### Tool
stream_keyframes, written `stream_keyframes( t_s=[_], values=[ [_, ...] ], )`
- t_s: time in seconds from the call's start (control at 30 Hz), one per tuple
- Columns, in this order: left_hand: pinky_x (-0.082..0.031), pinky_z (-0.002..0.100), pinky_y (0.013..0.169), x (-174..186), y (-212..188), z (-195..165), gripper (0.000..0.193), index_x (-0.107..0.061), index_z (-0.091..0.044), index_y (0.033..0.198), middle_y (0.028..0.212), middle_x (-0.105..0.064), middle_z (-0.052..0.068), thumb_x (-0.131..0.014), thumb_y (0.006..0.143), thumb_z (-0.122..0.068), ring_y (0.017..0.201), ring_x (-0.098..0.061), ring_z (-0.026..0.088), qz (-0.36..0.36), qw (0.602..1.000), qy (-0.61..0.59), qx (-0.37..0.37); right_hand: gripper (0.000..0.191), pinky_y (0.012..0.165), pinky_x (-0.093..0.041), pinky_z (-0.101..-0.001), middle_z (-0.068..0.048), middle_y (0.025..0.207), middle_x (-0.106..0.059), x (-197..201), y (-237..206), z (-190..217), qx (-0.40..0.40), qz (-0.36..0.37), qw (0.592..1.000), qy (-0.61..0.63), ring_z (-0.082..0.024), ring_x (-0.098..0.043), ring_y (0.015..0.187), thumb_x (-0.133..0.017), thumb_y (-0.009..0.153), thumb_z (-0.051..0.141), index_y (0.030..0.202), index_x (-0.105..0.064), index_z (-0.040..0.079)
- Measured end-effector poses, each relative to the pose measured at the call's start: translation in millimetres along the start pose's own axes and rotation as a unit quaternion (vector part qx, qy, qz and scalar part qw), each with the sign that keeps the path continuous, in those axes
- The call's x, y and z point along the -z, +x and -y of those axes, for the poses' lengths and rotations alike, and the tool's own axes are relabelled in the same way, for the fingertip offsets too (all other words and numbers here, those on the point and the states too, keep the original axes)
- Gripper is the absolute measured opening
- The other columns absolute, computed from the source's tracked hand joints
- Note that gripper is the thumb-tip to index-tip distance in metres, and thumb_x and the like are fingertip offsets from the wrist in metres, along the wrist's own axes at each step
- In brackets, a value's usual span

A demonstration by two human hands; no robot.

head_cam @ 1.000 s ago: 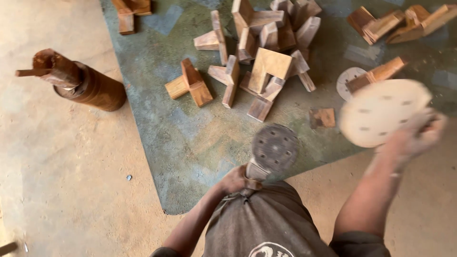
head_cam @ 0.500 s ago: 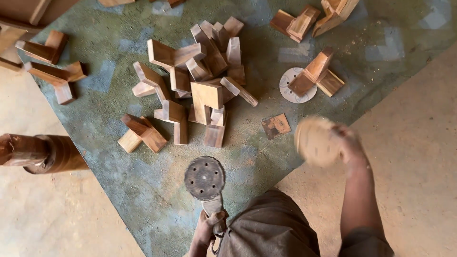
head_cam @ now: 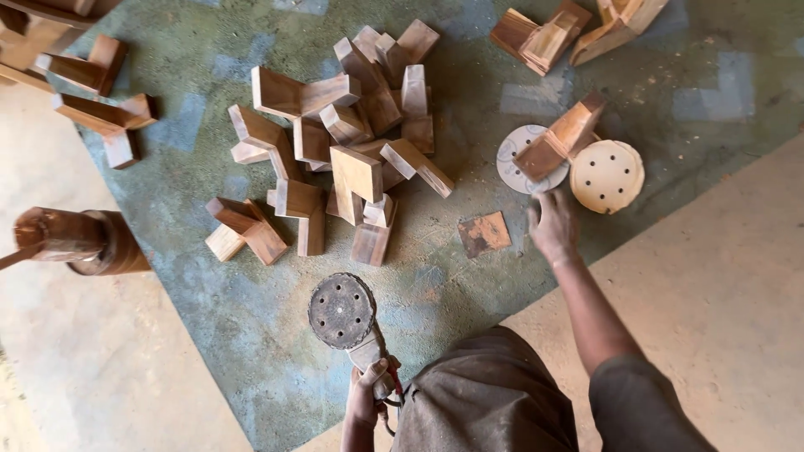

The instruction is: The person sits at a low work mat and sands L-shaped wooden furniture parts with an orbital sander, holding each piece steady with the other hand. They pause to peel a worn sanding disc off the sander pad, press a new yellow abrasive disc into place, then resume sanding the edges and faces of the wooden pieces.

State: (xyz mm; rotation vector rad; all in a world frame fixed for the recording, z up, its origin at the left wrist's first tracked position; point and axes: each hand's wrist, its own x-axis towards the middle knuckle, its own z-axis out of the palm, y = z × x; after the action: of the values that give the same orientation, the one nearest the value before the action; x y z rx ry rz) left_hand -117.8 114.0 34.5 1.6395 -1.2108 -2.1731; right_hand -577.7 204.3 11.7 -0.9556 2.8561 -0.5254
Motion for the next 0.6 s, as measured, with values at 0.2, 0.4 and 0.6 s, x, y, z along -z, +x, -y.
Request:
stream_keyframes(
  t_s=[0.2, 0.4, 0.6],
  values=[
    [-0.054, 0.031, 0.054, -3.8, 6.2, -0.6, 0.042, -0.068, -0.001, 0.098, 0.078, -0.075, 0.009, -0.073, 0.069, -0.032, 0.061, -0.065, 0.018, -0.056, 0.998, -0.037, 0.017, 0.023, 0.111, -0.047, -0.0416, 0.001, 0.131, -0.058, 15.3, 46.8, -25.2, 0.098, 0.116, 0.980, -0.127, -0.025, -0.054, 0.119, -0.065, 0.099, 0.031, 0.119, -0.074, 0.026],
    [-0.041, 0.029, 0.044, 3.4, 12.8, -1.3, 0.051, -0.072, 0.007, 0.098, 0.069, -0.065, 0.010, -0.072, 0.077, -0.040, 0.054, -0.058, 0.017, 0.002, 1.000, -0.003, 0.021, 0.018, 0.103, -0.056, -0.0360, 0.005, 0.118, -0.064, 11.4, 59.1, -48.3, 0.297, -0.022, 0.942, -0.158, -0.019, -0.057, 0.123, -0.065, 0.096, 0.015, 0.112, -0.072, 0.018],
    [-0.050, 0.034, 0.049, 0.9, 24.2, -10.3, 0.047, -0.069, 0.005, 0.096, 0.075, -0.070, 0.012, -0.075, 0.073, -0.036, 0.057, -0.063, 0.020, 0.002, 0.998, -0.057, 0.025, 0.007, 0.081, -0.057, -0.0364, -0.005, 0.098, -0.064, 22.8, 57.3, -17.7, 0.271, -0.146, 0.944, 0.123, -0.021, -0.062, 0.091, -0.063, 0.107, 0.011, 0.101, -0.064, 0.009]
  ],
)
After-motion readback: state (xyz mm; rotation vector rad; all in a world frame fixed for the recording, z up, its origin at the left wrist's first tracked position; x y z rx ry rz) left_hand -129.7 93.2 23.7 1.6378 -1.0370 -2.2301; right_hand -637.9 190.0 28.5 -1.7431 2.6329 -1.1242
